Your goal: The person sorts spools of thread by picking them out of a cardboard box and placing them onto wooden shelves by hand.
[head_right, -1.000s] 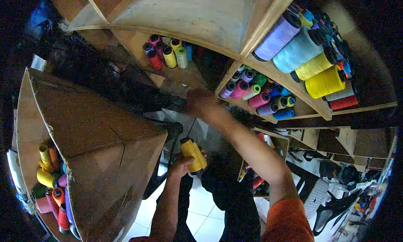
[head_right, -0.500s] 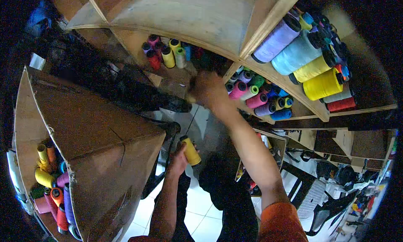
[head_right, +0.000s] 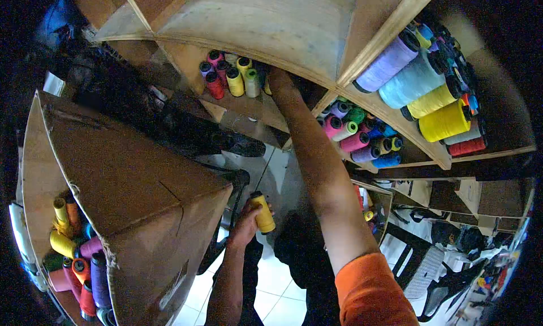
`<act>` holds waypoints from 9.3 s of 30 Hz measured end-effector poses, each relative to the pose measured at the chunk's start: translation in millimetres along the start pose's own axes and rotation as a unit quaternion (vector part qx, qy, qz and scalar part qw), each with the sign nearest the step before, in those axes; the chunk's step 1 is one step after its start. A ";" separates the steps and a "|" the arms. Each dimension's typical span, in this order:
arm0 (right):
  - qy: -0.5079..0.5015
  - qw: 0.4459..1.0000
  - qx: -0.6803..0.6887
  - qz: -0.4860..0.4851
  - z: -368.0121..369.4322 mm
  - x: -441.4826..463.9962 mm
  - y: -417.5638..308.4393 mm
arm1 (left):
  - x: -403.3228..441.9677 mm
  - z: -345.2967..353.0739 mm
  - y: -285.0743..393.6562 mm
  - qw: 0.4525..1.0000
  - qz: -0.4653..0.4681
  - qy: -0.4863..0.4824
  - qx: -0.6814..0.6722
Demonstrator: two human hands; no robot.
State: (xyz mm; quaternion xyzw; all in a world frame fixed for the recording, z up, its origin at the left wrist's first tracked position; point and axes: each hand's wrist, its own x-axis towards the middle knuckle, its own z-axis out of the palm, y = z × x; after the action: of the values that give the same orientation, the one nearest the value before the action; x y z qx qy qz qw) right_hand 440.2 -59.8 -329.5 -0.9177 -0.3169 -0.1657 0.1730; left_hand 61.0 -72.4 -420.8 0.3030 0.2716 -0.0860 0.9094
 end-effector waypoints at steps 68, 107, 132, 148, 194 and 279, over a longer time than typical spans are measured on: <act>-0.565 0.770 0.270 0.118 -360.0 -288.0 -76.4 | -333.2 80.6 291.8 0.440 0.080 0.419 0.790; -0.356 0.296 0.839 0.286 -511.4 -113.6 -216.5 | -275.7 54.7 317.6 0.565 0.120 0.386 0.719; -0.523 0.457 0.697 0.179 -548.4 -85.1 -201.6 | -319.6 303.5 279.0 0.989 0.106 -0.099 0.001; -0.147 0.951 0.253 0.103 -256.9 -105.2 -97.4 | -208.1 188.2 96.5 0.985 -0.133 0.003 0.109; -0.516 0.739 0.381 0.206 -271.2 -150.3 -83.0 | -102.1 155.1 79.5 0.979 0.094 0.031 0.176; -0.310 0.927 0.211 0.001 -223.8 -160.7 -104.4 | -252.8 82.0 300.8 0.677 0.062 0.117 0.724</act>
State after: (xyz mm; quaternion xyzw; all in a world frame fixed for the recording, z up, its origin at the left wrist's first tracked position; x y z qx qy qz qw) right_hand 210.4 -161.5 -175.8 -0.8660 -0.3815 0.1977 0.2557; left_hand -18.0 117.6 -76.2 0.8907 0.2088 -0.1628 0.3695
